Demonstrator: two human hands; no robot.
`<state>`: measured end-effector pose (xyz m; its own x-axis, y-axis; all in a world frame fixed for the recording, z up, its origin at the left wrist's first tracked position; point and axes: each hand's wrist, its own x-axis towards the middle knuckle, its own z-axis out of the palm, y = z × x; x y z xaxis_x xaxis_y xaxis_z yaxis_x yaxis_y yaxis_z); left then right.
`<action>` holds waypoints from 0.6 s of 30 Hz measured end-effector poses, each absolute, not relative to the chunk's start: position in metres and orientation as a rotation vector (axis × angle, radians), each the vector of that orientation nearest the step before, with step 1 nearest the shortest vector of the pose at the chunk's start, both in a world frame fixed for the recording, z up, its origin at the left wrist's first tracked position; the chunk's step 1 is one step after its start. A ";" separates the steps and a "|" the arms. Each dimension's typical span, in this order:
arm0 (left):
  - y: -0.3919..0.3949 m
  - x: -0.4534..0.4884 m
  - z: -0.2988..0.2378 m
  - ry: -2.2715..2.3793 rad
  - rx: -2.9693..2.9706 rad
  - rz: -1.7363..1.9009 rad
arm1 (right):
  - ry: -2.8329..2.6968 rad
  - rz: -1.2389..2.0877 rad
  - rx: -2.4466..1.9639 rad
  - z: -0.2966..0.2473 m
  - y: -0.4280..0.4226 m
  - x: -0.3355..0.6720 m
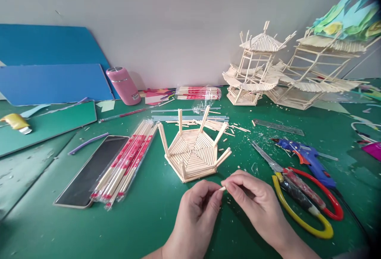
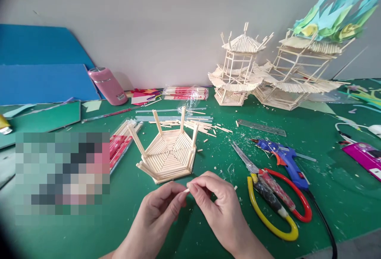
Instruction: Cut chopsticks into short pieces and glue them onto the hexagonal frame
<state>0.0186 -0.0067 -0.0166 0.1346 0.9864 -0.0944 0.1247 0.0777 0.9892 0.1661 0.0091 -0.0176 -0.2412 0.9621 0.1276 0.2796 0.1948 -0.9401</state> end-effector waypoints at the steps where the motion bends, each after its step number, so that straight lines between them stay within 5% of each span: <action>1: -0.006 0.018 -0.017 1.245 1.287 0.980 | -1.646 1.073 -1.202 -0.019 0.009 0.167; 18: -0.004 0.011 -0.029 1.112 1.197 0.960 | -1.743 1.004 -1.153 -0.024 0.008 0.167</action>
<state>0.0110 -0.0040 -0.0287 0.2074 0.9690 -0.1341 0.0087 0.1353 0.9908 0.1670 0.0083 -0.0240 -0.2645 0.9456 0.1894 0.3101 0.2694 -0.9117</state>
